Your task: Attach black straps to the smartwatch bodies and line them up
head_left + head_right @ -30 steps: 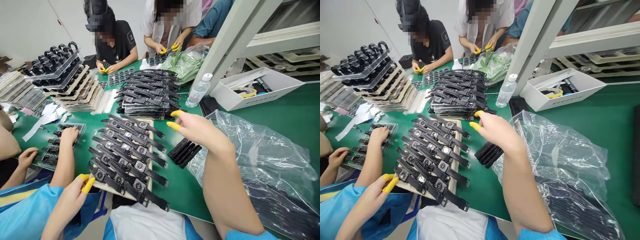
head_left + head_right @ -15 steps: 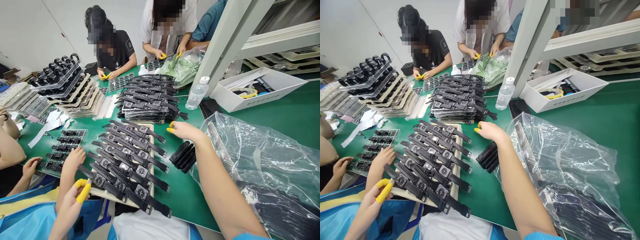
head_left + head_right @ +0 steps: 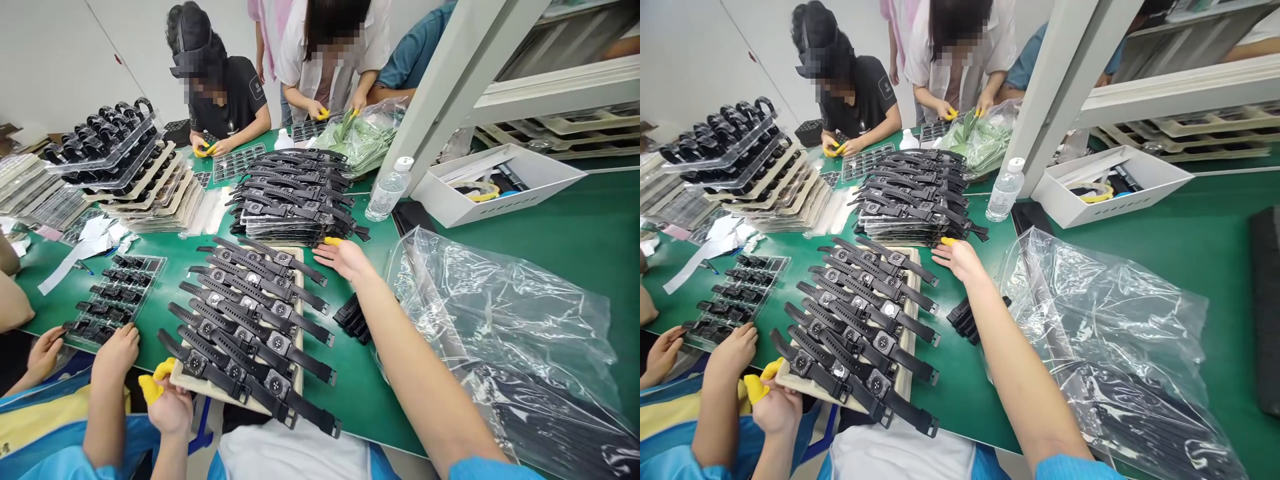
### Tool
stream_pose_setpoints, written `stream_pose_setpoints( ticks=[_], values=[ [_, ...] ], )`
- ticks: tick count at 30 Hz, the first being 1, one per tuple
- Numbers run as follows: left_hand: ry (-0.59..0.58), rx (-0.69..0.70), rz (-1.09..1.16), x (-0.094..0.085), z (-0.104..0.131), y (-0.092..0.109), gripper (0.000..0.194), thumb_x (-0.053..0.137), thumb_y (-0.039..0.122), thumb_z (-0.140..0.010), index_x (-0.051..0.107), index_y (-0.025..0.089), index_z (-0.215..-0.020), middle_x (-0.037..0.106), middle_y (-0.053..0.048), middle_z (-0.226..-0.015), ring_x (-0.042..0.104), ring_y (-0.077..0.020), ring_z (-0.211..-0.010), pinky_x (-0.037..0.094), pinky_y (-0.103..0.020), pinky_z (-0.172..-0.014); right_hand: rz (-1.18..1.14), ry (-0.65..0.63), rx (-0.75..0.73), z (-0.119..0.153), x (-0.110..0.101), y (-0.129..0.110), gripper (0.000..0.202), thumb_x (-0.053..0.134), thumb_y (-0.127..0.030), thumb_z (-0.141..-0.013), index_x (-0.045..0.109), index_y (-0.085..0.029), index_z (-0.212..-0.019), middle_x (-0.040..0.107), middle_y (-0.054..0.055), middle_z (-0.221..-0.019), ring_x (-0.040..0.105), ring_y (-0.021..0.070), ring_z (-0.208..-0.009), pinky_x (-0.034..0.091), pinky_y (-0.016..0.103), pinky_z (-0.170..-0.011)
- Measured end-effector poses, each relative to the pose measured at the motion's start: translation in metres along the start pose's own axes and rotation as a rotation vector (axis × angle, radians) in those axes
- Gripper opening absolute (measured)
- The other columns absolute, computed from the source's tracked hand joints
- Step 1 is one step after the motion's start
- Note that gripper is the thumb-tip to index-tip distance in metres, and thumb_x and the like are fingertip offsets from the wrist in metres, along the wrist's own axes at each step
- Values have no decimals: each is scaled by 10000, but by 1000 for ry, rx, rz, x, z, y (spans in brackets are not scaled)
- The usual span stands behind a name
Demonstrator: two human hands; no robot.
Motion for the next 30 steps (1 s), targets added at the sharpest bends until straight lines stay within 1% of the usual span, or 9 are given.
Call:
stream_pose_setpoints(
  ticks=[3, 6, 10, 15, 19, 22, 26, 28, 30],
  values=[
    [24, 37, 16, 4, 3, -4, 683, 519, 904, -769, 428, 237, -653, 362, 68, -481, 290, -103, -411, 286, -256, -431, -161, 21, 56, -5, 5, 7, 82, 570, -140, -898, 605, -202, -939, 731, 107, -983, 762, 228, -929, 654, 393, -833],
    [55, 47, 33, 2, 4, -4, 665, 568, 867, -770, 401, 234, -656, 385, 71, -504, 307, -106, -437, 312, -257, -464, -245, 26, 102, -4, 7, 9, 120, 549, -135, -876, 611, -210, -945, 740, 102, -1000, 755, 219, -961, 646, 364, -820],
    [95, 29, 50, 0, 4, -6, 642, 620, 852, -753, 461, 233, -693, 433, 72, -533, 364, -112, -471, 344, -259, -501, -293, 19, 134, -1, 7, 7, 147, 542, -115, -836, 606, -216, -921, 740, 106, -1028, 747, 208, -981, 630, 326, -798],
    [124, 19, 58, -1, 4, -11, 614, 641, 831, -756, 508, 232, -743, 450, 80, -547, 361, -109, -472, 327, -268, -511, -298, 2, 137, 2, 8, 5, 157, 562, -105, -779, 595, -214, -886, 732, 115, -1042, 736, 213, -994, 611, 326, -810],
    [129, 8, 66, -2, 3, -13, 607, 644, 823, -760, 528, 227, -767, 471, 78, -566, 364, -103, -475, 328, -267, -513, -276, 2, 125, 0, 6, 5, 181, 579, -98, -730, 581, -227, -857, 714, 83, -978, 717, 216, -969, 598, 352, -831],
    [127, -15, 80, -6, 1, -13, 651, 693, 851, -691, 563, 218, -774, 540, 63, -607, 396, -100, -484, 331, -262, -500, -259, 17, 116, -2, 3, 5, 189, 598, -107, -694, 564, -235, -829, 696, 69, -955, 700, 215, -963, 586, 368, -872],
    [81, -56, 106, -18, 1, -12, 727, 770, 880, -575, 647, 196, -791, 646, 19, -653, 455, -115, -482, 346, -264, -459, -249, 40, 106, -4, -1, 3, 207, 606, -125, -663, 579, -239, -834, 696, 72, -980, 689, 219, -1002, 569, 390, -926],
    [26, -57, 100, -24, 3, -11, 717, 780, 867, -596, 679, 184, -790, 649, 7, -625, 455, -122, -472, 369, -272, -452, -248, 53, 102, -4, -2, 2, 230, 607, -126, -650, 595, -243, -848, 705, 69, -991, 683, 223, -1030, 561, 402, -937],
    [-27, -40, 75, -31, 4, -10, 691, 762, 849, -662, 710, 176, -806, 645, -4, -608, 468, -132, -484, 403, -282, -462, -245, 68, 101, -5, -4, 2, 242, 604, -124, -647, 606, -245, -856, 711, 67, -1002, 679, 221, -1056, 555, 397, -935]
  ],
)
Point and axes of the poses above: each hand's wrist, its own z-axis away from the middle knuckle, its own x-axis out of the palm, y = z × x, the point moved 4 cm from there along -z, towards the middle knuckle
